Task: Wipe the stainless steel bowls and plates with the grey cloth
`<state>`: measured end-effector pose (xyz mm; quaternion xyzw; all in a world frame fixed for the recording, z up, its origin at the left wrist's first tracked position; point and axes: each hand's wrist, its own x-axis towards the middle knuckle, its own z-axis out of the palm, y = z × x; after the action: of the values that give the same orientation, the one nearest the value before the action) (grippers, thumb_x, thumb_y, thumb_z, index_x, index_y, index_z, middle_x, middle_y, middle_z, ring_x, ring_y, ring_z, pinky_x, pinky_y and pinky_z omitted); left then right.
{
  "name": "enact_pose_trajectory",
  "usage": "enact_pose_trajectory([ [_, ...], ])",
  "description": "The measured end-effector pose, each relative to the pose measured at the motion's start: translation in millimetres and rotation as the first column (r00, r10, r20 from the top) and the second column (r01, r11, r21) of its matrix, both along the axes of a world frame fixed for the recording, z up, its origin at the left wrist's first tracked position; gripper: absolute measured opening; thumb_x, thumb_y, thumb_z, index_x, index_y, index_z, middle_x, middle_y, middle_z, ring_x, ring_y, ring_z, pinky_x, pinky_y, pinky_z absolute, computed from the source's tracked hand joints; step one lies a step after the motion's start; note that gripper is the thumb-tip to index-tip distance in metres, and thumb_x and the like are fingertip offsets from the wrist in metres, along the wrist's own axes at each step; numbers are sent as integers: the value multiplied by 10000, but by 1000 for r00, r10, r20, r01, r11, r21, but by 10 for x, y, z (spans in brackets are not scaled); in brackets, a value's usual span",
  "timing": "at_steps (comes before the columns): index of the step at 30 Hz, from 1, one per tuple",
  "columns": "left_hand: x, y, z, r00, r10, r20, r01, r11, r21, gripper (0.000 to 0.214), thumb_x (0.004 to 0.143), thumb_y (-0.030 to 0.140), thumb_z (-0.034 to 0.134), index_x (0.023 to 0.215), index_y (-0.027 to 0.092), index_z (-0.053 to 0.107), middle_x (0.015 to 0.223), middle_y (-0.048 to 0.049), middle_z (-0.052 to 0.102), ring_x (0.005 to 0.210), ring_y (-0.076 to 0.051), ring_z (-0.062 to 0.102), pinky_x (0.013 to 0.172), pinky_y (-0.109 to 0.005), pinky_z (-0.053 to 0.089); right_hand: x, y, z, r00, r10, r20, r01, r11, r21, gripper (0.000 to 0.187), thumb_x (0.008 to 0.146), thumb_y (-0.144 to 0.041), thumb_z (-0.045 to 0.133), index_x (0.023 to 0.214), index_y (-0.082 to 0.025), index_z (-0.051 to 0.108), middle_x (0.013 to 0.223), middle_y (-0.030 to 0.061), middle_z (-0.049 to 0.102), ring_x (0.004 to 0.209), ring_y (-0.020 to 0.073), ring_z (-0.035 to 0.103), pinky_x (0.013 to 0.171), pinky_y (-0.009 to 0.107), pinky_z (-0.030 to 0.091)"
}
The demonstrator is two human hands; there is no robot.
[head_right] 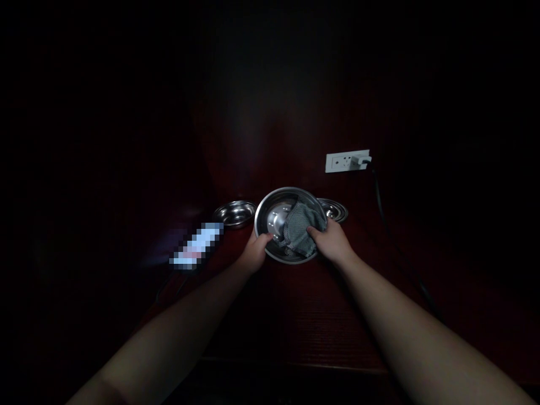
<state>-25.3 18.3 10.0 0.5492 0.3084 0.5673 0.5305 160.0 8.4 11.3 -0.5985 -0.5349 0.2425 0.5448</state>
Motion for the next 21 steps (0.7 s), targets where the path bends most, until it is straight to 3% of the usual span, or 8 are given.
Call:
enact_pose_trajectory([
  [21, -13, 39, -74, 1000, -1, 1, 1, 1000, -11, 501, 682, 198, 541, 1178, 178, 473, 1123, -70, 584, 1037, -216, 527, 928, -358, 383, -4, -21, 15, 999, 44, -30, -44, 999, -14, 326, 657, -323, 637, 937, -160, 608, 929, 83, 683, 832, 228, 648, 760, 376, 507],
])
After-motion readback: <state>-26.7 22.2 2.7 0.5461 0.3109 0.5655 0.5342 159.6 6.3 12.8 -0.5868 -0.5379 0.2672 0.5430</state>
